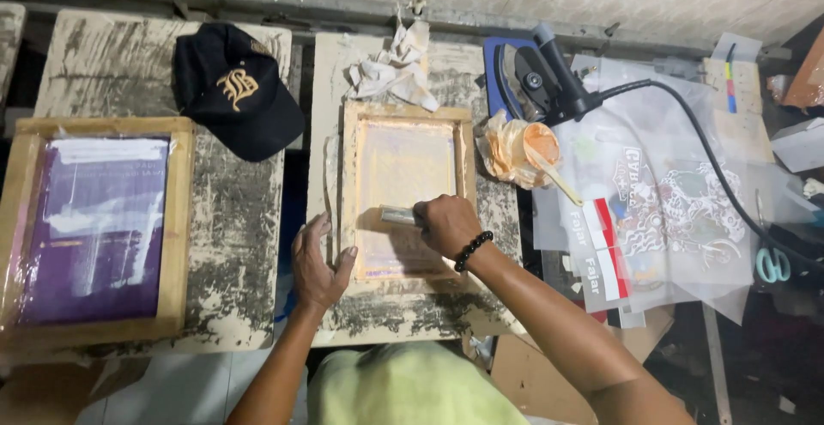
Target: The person uses a squeegee to spread orange ink across a screen printing frame placed on a workbench. The person repeatedly pulls the squeegee from top to bottom to ensure even coverage of the ink on the screen.
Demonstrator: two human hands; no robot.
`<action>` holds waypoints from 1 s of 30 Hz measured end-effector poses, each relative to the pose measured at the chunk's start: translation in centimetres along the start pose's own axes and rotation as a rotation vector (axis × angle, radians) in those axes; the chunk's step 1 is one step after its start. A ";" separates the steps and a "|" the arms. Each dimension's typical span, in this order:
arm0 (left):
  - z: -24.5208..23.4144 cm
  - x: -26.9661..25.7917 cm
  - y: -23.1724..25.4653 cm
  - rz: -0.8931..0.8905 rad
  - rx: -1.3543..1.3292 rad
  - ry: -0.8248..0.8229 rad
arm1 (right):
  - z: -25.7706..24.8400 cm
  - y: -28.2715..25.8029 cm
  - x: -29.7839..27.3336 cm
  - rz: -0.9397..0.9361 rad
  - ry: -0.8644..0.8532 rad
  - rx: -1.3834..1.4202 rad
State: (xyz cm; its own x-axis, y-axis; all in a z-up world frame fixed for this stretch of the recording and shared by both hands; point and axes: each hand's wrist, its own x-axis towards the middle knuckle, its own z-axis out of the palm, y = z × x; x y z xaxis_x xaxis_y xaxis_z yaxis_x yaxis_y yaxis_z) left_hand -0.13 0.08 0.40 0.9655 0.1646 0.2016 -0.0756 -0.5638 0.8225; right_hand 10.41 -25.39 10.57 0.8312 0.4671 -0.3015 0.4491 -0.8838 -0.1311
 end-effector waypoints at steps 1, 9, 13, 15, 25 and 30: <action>-0.1 0.0 0.2 -0.005 0.008 -0.001 | 0.6 0.8 1.1 0.011 0.127 -0.002; 0.8 -0.2 -1.7 0.002 0.036 0.021 | 4.0 1.3 3.6 -0.065 0.552 -0.160; 0.8 -0.4 -1.3 0.004 0.010 0.036 | 2.2 -2.4 -2.8 -0.185 0.471 -0.083; 0.8 -0.4 -1.3 0.011 0.004 0.046 | 1.6 -2.0 -3.7 -0.183 0.450 -0.039; 0.4 -0.4 -0.9 0.003 -0.003 0.039 | -5.0 1.3 -4.1 0.274 0.233 0.777; 0.3 -0.3 -0.3 -0.007 -0.026 0.043 | -8.6 0.8 -5.2 0.345 0.318 1.045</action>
State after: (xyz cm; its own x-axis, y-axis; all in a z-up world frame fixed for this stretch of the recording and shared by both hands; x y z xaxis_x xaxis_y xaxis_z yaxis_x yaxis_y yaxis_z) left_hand -0.28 -0.06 -0.08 0.9544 0.2033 0.2184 -0.0764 -0.5411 0.8374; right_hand 9.30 -28.29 20.10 0.9693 0.0493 -0.2410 -0.1874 -0.4867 -0.8532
